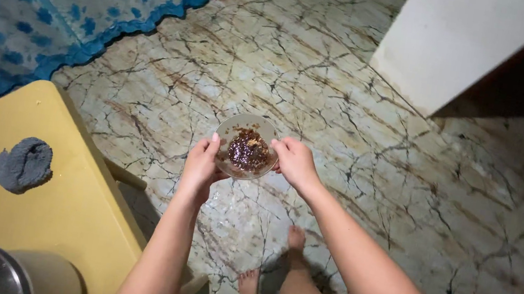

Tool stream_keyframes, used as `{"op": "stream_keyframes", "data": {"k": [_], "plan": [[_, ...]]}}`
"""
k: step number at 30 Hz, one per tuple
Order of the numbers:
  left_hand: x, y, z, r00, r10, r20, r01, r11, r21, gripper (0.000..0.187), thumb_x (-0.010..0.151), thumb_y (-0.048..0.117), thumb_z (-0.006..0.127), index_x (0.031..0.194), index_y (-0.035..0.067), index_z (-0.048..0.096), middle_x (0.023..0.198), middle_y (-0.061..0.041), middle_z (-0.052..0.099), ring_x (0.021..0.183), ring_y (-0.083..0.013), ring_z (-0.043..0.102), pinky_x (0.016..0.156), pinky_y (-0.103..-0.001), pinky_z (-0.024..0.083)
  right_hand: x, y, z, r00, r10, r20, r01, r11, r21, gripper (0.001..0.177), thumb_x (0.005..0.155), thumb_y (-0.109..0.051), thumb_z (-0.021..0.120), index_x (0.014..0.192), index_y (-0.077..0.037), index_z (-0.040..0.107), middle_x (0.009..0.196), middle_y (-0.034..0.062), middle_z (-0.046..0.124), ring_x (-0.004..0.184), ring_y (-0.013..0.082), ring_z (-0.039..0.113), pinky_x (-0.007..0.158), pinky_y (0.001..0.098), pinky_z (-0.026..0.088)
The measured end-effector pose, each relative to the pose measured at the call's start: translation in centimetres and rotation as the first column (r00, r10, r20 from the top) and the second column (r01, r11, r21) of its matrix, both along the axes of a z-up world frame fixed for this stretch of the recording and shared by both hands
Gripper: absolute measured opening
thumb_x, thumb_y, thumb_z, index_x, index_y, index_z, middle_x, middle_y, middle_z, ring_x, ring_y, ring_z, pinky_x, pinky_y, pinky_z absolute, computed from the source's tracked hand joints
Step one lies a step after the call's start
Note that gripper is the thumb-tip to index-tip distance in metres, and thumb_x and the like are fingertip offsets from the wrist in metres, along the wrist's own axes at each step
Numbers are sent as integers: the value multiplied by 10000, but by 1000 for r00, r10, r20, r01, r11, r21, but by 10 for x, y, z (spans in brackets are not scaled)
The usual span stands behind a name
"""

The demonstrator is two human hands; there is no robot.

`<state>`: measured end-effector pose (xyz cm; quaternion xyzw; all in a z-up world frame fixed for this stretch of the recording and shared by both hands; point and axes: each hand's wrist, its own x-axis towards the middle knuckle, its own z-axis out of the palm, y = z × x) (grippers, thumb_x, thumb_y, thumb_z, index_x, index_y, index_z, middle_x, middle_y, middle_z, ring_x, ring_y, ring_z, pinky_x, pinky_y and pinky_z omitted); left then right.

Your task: The recorder clears leftover food from a bowl into a larger container, carries the bowl to the sink, and washes it.

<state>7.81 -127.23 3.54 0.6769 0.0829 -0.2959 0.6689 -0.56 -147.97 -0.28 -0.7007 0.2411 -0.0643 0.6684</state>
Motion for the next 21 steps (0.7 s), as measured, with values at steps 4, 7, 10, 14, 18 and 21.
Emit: {"op": "stream_keyframes", "data": {"k": [4, 7, 10, 14, 18, 21], "plan": [[21, -30, 2, 999, 46, 18, -45, 999, -12, 449, 1024, 493, 487, 1185, 89, 599, 1021, -92, 713, 789, -209, 720, 701, -387, 604, 35, -34, -6, 994, 66, 86, -60, 996, -72, 345, 1008, -295, 614, 848, 8, 653, 644, 62, 634, 529, 142, 634, 503, 313, 522], [43, -59, 4, 994, 85, 67, -84, 996, -12, 459, 1021, 513, 478, 1219, 115, 592, 1042, -72, 695, 772, -188, 698, 679, -365, 579, 65, -61, 8, 993, 65, 100, -58, 996, -70, 286, 981, -282, 607, 897, -18, 677, 658, 43, 641, 526, 136, 633, 492, 314, 516], [60, -92, -4, 990, 134, 34, -134, 991, 2, 475, 1010, 511, 480, 1207, 98, 606, 1031, -71, 698, 767, -188, 711, 654, -368, 605, 93, -94, 5, 992, 86, 96, -76, 992, -97, 314, 984, -289, 611, 864, -6, 678, 656, 39, 654, 546, 131, 662, 505, 305, 540], [86, -129, -14, 983, 169, 74, -169, 986, -8, 492, 1014, 530, 478, 1202, 103, 632, 1013, -68, 675, 756, -175, 695, 635, -345, 582, 131, -136, -2, 988, 111, 112, -86, 975, -205, 326, 985, -297, 615, 846, -7, 664, 632, 63, 623, 537, 149, 649, 507, 325, 525], [112, -154, -16, 978, 197, 67, -198, 980, 22, 502, 1008, 551, 480, 1183, 105, 629, 1007, -58, 699, 767, -150, 702, 647, -344, 595, 163, -161, -5, 984, 142, 107, -117, 970, -211, 328, 974, -321, 609, 830, -31, 661, 613, 62, 626, 522, 151, 644, 507, 338, 514], [130, -167, -16, 978, 205, 23, -205, 979, 10, 507, 1004, 567, 490, 1176, 113, 636, 984, -60, 735, 767, -155, 713, 657, -322, 584, 192, -174, -18, 984, 134, 116, -95, 950, -297, 370, 986, -330, 610, 796, -14, 638, 585, 92, 596, 516, 172, 608, 506, 357, 480]]}}
